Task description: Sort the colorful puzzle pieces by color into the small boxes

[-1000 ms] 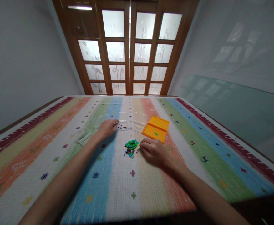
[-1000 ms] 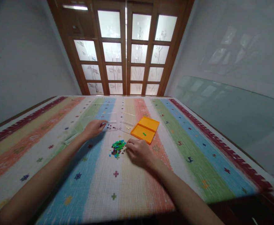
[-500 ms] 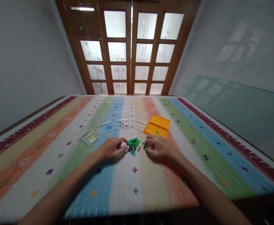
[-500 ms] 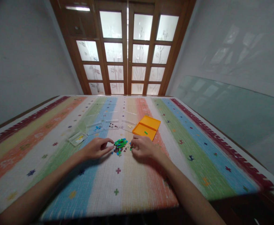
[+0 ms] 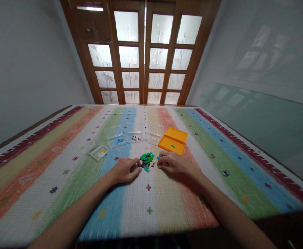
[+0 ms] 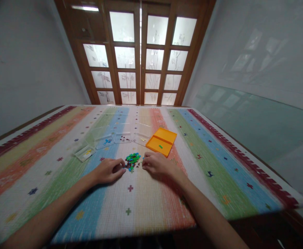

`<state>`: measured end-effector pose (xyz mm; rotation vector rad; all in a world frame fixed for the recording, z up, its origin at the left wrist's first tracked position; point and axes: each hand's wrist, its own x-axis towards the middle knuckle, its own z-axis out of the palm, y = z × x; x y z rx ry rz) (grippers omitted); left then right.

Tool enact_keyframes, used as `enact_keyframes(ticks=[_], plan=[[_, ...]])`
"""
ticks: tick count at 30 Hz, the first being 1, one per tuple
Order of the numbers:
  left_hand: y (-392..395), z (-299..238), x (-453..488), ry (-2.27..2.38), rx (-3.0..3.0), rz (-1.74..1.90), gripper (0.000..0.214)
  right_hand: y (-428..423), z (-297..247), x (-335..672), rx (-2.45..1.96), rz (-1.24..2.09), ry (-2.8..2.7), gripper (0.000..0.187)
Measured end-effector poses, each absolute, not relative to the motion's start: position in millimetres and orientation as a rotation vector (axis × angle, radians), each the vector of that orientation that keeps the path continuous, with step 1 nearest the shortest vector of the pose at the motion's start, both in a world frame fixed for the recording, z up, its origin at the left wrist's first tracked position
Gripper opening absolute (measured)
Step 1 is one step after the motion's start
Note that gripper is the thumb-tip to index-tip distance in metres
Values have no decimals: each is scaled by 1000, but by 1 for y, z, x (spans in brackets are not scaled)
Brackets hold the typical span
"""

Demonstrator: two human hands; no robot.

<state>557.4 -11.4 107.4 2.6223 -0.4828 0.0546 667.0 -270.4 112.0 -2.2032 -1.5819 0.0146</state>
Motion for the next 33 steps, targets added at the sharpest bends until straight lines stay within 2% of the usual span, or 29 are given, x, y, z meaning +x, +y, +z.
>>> enact_keyframes(ticks=[5, 12, 16, 22, 27, 33], plan=[[-11, 107, 557, -503, 2622, 68, 21, -275, 117, 674, -2217, 49, -1492, 8], [-8, 100, 558, -567, 2626, 98, 21, -312, 127, 718, -2423, -314, -1141, 7], [-7, 97, 559, -587, 2625, 121, 22, -325, 120, 733, -2582, -398, -953, 8], [-7, 99, 559, -597, 2630, 118, 23, -331, 118, 737, -2730, -350, -845, 17], [-7, 98, 559, -604, 2623, 130, 22, -331, 133, 731, -2554, -349, -883, 17], [-8, 98, 559, -591, 2618, 131, 21, -294, 130, 691, -2365, 31, -1218, 11]])
